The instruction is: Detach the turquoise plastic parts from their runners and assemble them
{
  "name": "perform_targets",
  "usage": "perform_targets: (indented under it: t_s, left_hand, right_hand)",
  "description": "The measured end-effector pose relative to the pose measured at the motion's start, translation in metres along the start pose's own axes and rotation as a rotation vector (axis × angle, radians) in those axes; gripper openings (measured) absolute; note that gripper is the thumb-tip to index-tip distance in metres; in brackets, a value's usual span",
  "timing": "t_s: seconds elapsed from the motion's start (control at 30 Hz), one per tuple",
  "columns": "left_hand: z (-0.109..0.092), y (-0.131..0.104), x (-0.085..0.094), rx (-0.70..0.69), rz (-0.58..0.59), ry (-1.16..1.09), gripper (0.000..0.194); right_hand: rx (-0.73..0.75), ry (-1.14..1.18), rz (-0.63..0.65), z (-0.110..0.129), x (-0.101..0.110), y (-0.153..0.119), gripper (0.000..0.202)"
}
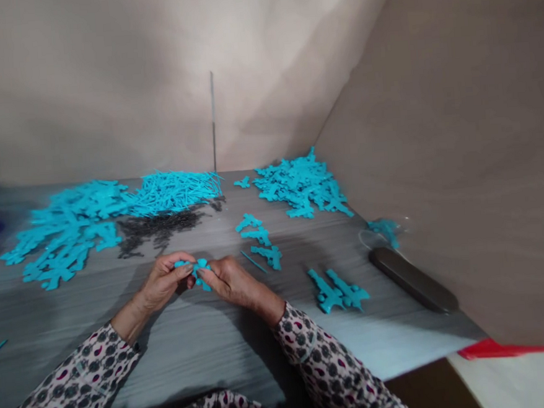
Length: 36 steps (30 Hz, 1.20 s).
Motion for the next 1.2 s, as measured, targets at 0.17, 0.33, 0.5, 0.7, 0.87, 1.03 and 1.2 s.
perform_targets:
  t_s: [0.17,0.33,0.5,0.7,0.87,1.03,1.2]
  left_hand:
    - [0.010,-0.002,-0.004,0.127,0.033,-0.052,0.040]
    - [0.007,-0.001,-0.004,0.131,-0.002,-0.074,0.042]
    - [-0.006,-0.002,0.000,0.018,-0.095,-0.022,0.041]
    - [0.001,-0.002,0.001,0.087,-0.112,-0.053,0.041]
    - [0.013,-0.002,-0.005,0.240,-0.062,-0.132,0.041]
    - [0.013,0.005,0.000,0.179,-0.061,-0.042,0.044]
    - [-0.017,0.006,0.006,-0.248,-0.059,0.491,0.039]
  right_hand:
    - [0.099,-0.159,-0.078,0.014,0.002,-0.002,0.039]
    - [-0.097,0.196,-0.064,-0.006,-0.002,-0.001,0.048]
    - [-0.337,0.610,-0.136,-0.037,-0.016,0.002,0.057]
    - [-0.166,0.336,-0.113,-0.018,-0.005,0.002,0.053]
    - [-0.081,0.104,-0.114,-0.005,0.005,-0.001,0.049]
    - [-0.305,0.509,-0.144,-0.043,-0.013,0.002,0.054]
    - [-0.560,0.815,-0.173,-0.074,-0.024,0.003,0.049]
Point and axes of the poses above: each hand's wrist, its own y-axis towards the middle knuckle, its own x-axis out of the back of the hand, z = x × y, the point moved 9 cm from there along y, towards the middle knuckle, and after that the axes turned 4 degrees about -z, right-handed, at the moved point
